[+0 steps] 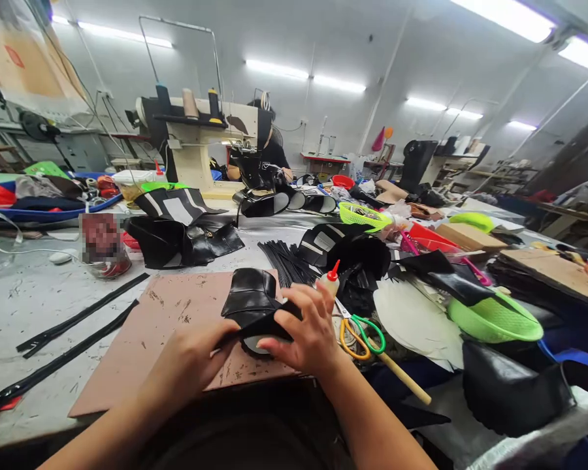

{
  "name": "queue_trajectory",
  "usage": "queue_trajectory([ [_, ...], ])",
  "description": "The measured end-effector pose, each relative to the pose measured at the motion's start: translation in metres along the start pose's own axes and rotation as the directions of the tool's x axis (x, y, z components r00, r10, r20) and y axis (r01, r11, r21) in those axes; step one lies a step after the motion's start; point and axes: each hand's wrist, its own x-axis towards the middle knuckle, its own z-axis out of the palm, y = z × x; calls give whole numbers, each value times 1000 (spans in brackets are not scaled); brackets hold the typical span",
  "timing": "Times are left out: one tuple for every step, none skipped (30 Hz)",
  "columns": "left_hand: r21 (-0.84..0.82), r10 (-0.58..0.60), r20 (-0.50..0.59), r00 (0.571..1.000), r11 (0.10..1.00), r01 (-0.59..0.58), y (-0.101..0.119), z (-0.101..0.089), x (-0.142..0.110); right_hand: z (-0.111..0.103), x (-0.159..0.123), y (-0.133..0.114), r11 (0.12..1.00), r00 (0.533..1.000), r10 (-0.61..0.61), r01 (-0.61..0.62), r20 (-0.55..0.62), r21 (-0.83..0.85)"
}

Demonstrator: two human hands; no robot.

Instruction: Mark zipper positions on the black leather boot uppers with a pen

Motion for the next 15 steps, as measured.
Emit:
queue_trajectory([
  [-28,-113,25,993,993,114,-7,-4,6,1,0,3,999,999,43,-43,9,-27],
  [-53,-221,44,974,973,223,-15,-8,12,2,-2,6,995,997,81,-82,-14,-54],
  [-78,-315,61,947,944,320,-24,-14,19,5,-6,8,989,991,120,-123,-52,-76],
  [-102,-390,67,918,913,395,-32,-19,25,9,-13,10,983,985,158,-164,-69,-87],
  [-123,-452,64,890,881,457,-41,-25,31,15,-21,11,975,979,201,-204,-41,-89],
  [-142,-504,52,862,851,506,-48,-30,36,22,-30,12,967,969,243,-238,43,-91],
  [-159,-543,41,839,825,542,-55,-34,41,29,-39,12,959,944,280,-265,177,-101],
  [-172,-571,34,820,805,568,-60,-38,45,38,-47,12,950,892,311,-286,330,-122],
  [-175,-589,31,808,793,584,-63,-42,49,46,-54,12,941,820,339,-303,460,-154],
  [-166,-594,32,804,790,590,-65,-45,53,54,-60,12,930,747,366,-316,554,-188],
  [-145,-593,31,805,794,590,-66,-48,56,60,-63,13,919,688,391,-330,612,-215],
  [-113,-592,19,806,799,590,-67,-51,59,65,-64,13,910,648,407,-347,644,-226],
  [-73,-595,-4,803,801,594,-67,-55,61,69,-64,13,905,628,412,-365,660,-218],
  [-38,-604,-34,797,797,602,-68,-60,64,71,-62,13,906,625,403,-378,669,-192],
  [-11,-617,-65,784,786,618,-69,-66,66,73,-60,12,911,628,379,-381,680,-156],
])
